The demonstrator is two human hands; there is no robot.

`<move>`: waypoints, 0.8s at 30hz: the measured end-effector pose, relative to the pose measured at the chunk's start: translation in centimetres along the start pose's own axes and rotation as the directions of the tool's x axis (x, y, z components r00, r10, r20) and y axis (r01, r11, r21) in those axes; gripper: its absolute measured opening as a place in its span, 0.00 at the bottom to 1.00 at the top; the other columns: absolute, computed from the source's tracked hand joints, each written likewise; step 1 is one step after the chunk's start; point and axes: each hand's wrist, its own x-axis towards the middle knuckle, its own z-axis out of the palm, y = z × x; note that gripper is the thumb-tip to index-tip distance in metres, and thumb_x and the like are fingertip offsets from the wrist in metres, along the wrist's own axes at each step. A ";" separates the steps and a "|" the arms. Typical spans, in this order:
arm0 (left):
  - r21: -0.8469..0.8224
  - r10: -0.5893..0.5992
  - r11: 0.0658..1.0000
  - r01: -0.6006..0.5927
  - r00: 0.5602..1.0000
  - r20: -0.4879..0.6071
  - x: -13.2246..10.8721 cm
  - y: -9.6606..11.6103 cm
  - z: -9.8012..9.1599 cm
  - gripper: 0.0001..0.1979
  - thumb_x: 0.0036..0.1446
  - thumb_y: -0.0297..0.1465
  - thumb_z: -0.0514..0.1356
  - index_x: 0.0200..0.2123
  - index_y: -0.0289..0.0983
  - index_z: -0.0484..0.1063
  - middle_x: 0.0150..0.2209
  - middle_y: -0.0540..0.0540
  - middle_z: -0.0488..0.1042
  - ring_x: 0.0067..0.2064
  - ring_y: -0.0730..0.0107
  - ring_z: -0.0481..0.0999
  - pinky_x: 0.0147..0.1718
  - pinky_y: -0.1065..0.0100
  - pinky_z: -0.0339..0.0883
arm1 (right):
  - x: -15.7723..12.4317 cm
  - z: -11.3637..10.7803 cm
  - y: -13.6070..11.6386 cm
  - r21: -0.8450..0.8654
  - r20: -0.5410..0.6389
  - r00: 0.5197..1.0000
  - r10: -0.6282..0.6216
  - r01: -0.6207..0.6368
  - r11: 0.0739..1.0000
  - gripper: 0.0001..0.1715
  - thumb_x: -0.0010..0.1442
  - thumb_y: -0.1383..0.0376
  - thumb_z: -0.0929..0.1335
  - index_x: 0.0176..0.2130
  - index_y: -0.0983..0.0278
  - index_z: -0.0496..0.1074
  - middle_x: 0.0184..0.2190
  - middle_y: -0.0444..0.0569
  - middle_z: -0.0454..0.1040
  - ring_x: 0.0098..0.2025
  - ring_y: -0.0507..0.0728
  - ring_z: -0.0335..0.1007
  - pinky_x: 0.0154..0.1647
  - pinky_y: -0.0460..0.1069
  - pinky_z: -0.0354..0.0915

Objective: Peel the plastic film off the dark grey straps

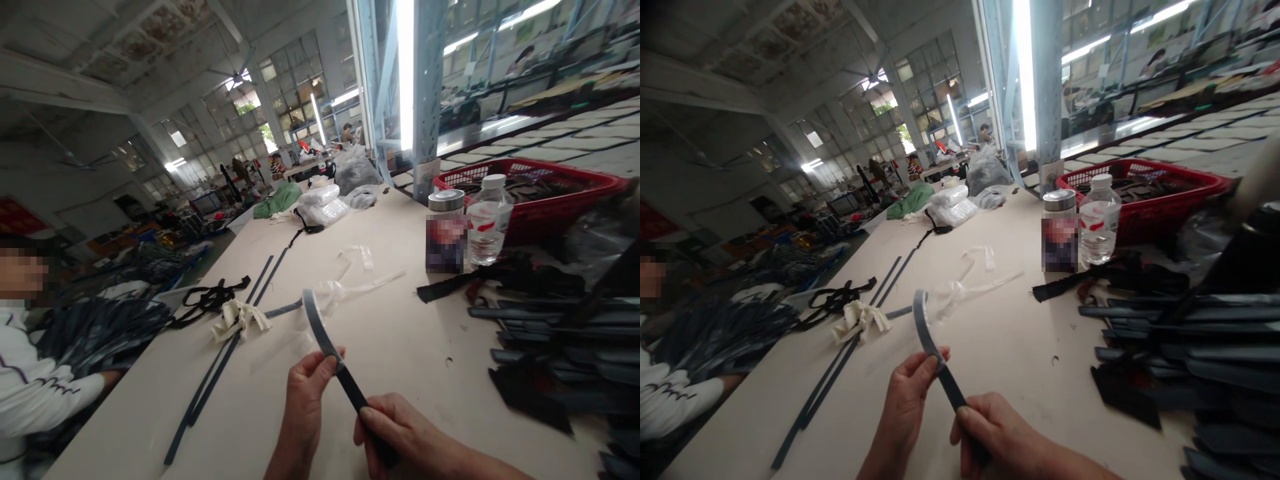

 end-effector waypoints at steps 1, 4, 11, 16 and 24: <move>0.002 -0.017 1.000 0.017 1.000 0.022 -0.2 -0.1 0.1 0.17 0.48 0.38 0.67 0.39 0.33 0.79 0.40 0.41 0.80 0.45 0.61 0.74 0.51 0.64 0.62 | 0.0 0.0 0.0 -0.029 -0.013 1.000 -0.026 0.025 0.999 0.38 0.58 0.37 0.62 0.34 0.70 0.69 0.21 0.51 0.71 0.20 0.51 0.66 0.23 0.44 0.61; 0.014 -0.098 0.995 0.097 0.981 0.169 -1.3 -1.0 0.9 0.17 0.50 0.38 0.65 0.39 0.32 0.79 0.23 0.50 0.72 0.30 0.71 0.71 0.36 0.68 0.64 | 0.0 -0.3 -0.2 -0.116 -0.068 0.991 -0.114 0.106 0.988 0.37 0.61 0.38 0.60 0.33 0.70 0.67 0.19 0.50 0.71 0.19 0.50 0.66 0.23 0.43 0.61; 0.010 -0.118 0.993 0.118 0.986 0.121 -1.5 -1.8 0.6 0.17 0.50 0.39 0.66 0.37 0.31 0.79 0.28 0.46 0.75 0.34 0.70 0.72 0.40 0.69 0.64 | 0.1 -0.3 -0.2 -0.035 0.018 0.999 -0.036 0.036 0.999 0.36 0.59 0.38 0.61 0.38 0.70 0.67 0.25 0.53 0.74 0.23 0.51 0.69 0.26 0.44 0.63; -0.040 -0.128 0.990 0.133 0.986 0.108 -1.7 -1.9 0.0 0.17 0.50 0.38 0.66 0.39 0.31 0.78 0.35 0.41 0.78 0.39 0.68 0.73 0.43 0.68 0.65 | 0.0 0.4 0.0 -0.158 0.007 1.000 -0.020 0.021 0.987 0.33 0.61 0.41 0.60 0.34 0.69 0.67 0.20 0.50 0.71 0.21 0.51 0.66 0.22 0.43 0.62; -0.236 -0.254 0.930 0.280 0.958 0.135 -2.0 -1.1 0.2 0.19 0.43 0.36 0.70 0.40 0.33 0.78 0.37 0.41 0.80 0.38 0.67 0.77 0.40 0.70 0.70 | -0.9 0.2 -1.6 -0.393 0.064 0.992 -0.106 0.123 0.911 0.19 0.62 0.60 0.57 0.30 0.68 0.68 0.19 0.44 0.66 0.20 0.47 0.62 0.23 0.40 0.59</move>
